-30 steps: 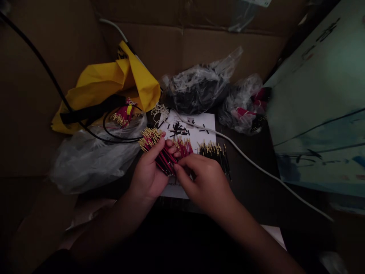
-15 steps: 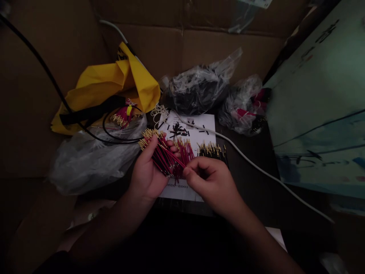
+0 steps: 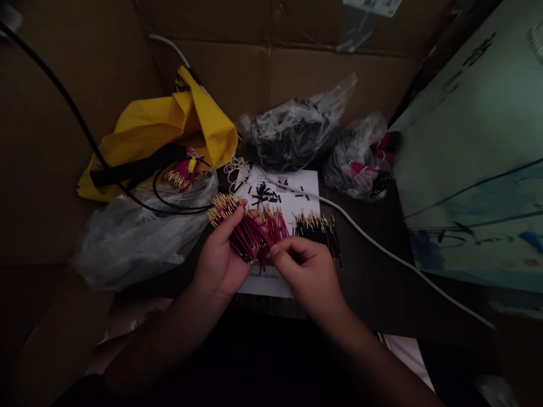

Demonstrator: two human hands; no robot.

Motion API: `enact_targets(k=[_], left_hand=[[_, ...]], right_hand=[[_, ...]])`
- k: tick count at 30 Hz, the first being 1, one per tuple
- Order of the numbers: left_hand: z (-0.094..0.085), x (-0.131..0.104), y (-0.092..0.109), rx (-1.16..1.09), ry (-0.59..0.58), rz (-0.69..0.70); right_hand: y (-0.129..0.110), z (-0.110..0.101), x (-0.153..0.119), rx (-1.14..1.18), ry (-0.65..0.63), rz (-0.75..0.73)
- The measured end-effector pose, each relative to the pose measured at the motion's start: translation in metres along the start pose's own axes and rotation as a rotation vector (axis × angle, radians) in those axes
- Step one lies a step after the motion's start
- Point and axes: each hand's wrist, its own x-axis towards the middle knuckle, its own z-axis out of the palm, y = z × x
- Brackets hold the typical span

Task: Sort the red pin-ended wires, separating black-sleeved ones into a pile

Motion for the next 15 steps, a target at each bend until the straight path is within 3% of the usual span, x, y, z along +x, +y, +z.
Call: enact_targets(k=[3,7,10,15], left_hand=[[0.0002,0.0003,-0.0013,0.004,0.017,0.007],[-0.0018,0.0022,-0.0025,0.009,-0.037,-0.026],[-0.0026,0.0028,-0.0027,0.006,-0.046,-0.035],[-0.0012,0.0017,-0.0016,-0.008,-0.042,-0.008]], right_hand=[[-0.007,0.0001,-0.0007,-0.235,0.062,-0.223],[-0.0107,0.0004,-0.0004,-0.46,0.046,-0.472],[-0.0111,0.0004,0.0011,-0.54,0.045,-0.542],[-0.0112,0.0011,0.0026,-0.529,0.1,-0.532]])
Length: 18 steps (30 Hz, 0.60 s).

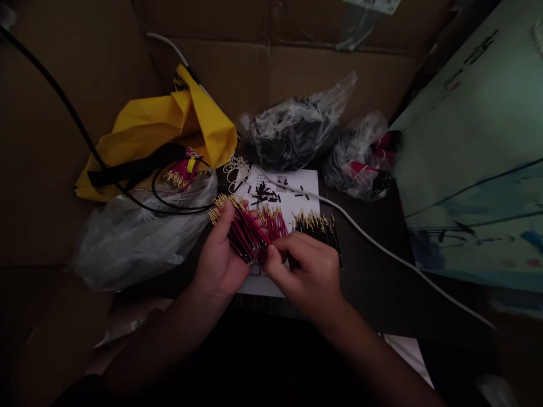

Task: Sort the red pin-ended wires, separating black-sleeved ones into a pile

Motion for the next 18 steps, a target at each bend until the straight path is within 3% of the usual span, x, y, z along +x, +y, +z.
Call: enact_targets(k=[6,18], left_hand=[[-0.003,0.002,-0.001,0.004,-0.007,-0.041],[-0.003,0.002,0.004,-0.068,-0.022,-0.084]], right_hand=[[0.004,0.005,-0.002,-0.007,-0.118,-0.07],[0.0,-0.016,-0.006,-0.021,0.003,-0.19]])
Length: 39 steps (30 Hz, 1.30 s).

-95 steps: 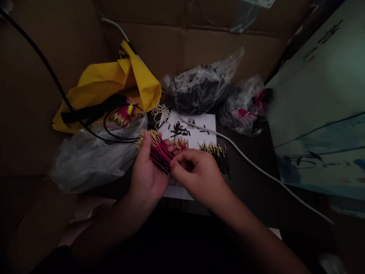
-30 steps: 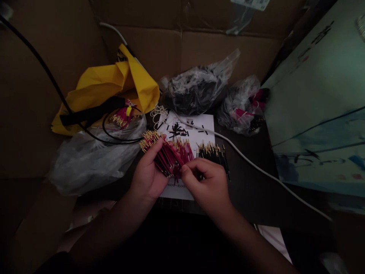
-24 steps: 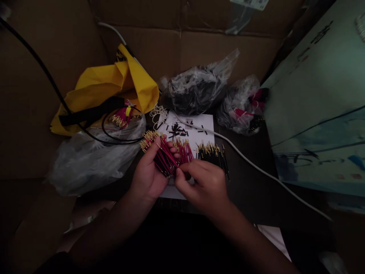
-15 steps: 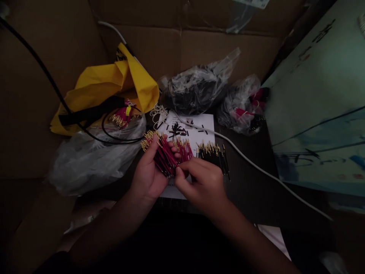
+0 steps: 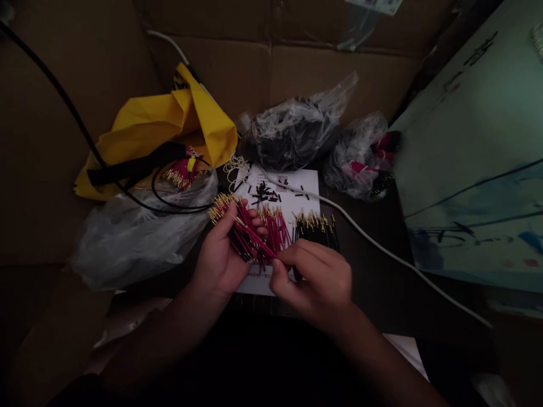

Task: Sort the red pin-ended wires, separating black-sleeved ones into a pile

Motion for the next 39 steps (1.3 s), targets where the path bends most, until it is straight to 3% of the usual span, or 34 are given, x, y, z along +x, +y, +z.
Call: enact_targets(k=[6,8,12,14,19,24,31,39], left_hand=[[-0.001,0.0,0.003,0.0,0.038,-0.008],[-0.001,-0.001,0.003,0.024,0.05,-0.017],[-0.001,-0.002,0.004,0.063,0.084,-0.033],[-0.001,-0.003,0.004,0.071,0.093,-0.037],[-0.001,-0.003,0.003,0.079,0.098,-0.041],[-0.001,-0.005,0.0,0.128,0.054,-0.045],[-0.004,-0.004,-0.007,0.19,0.035,0.011],[-0.004,-0.007,-0.008,0.252,-0.016,0.04]], right_hand=[[0.022,-0.009,-0.014,-0.264,0.139,0.145],[0.032,-0.003,-0.017,-0.417,0.051,0.161],[0.036,0.007,-0.017,-0.608,-0.291,0.152],[0.032,0.007,-0.015,-0.624,-0.301,0.149],[0.014,0.0,-0.004,-0.37,-0.163,0.136],[-0.002,0.009,0.012,0.003,-0.218,0.202],[0.0,0.017,0.025,0.101,-0.283,0.421],[0.01,0.017,0.032,0.246,-0.304,0.525]])
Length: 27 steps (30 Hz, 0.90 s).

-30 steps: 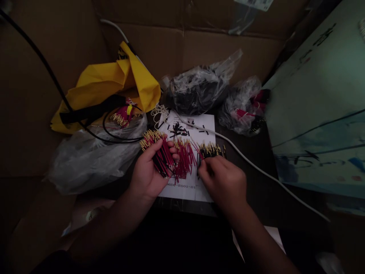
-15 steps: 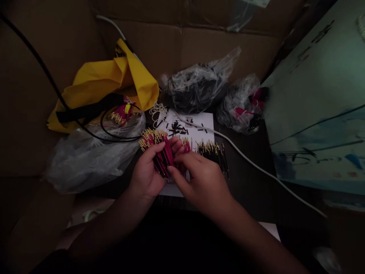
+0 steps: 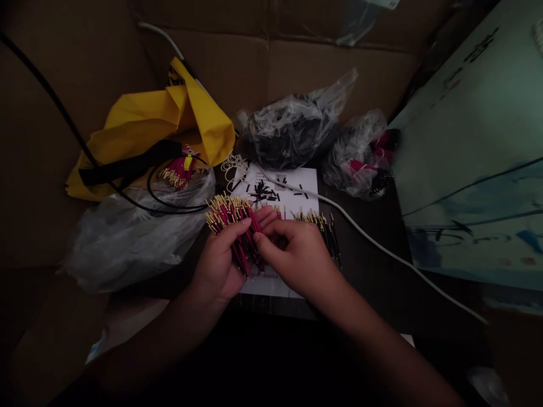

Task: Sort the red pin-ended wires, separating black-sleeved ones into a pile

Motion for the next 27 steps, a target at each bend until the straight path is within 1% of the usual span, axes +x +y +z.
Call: enact_targets(k=[5,10,12,15,17,19,22,27], left_hand=[[0.0,0.0,0.001,0.01,0.063,0.033],[0.002,0.0,0.004,-0.031,0.137,0.018],[0.002,0.0,0.004,-0.052,0.148,0.004],[0.002,0.001,0.003,-0.066,0.145,-0.003],[0.002,0.002,0.002,-0.073,0.151,-0.005],[0.003,0.003,0.002,-0.077,0.168,-0.004],[0.002,0.003,0.004,-0.071,0.19,-0.01],[0.001,0.003,0.004,-0.086,0.157,-0.046]], right_hand=[[0.0,-0.002,0.002,0.142,0.06,0.048],[0.002,-0.004,0.005,0.279,0.028,0.066],[0.004,-0.004,0.005,0.249,0.025,0.061],[0.007,-0.001,0.003,0.096,0.072,0.038],[0.007,0.001,0.003,0.042,0.091,0.035],[0.007,0.0,0.003,0.07,0.068,0.044],[0.007,-0.003,0.004,0.162,-0.009,0.065],[0.01,-0.003,0.005,0.286,-0.103,0.101]])
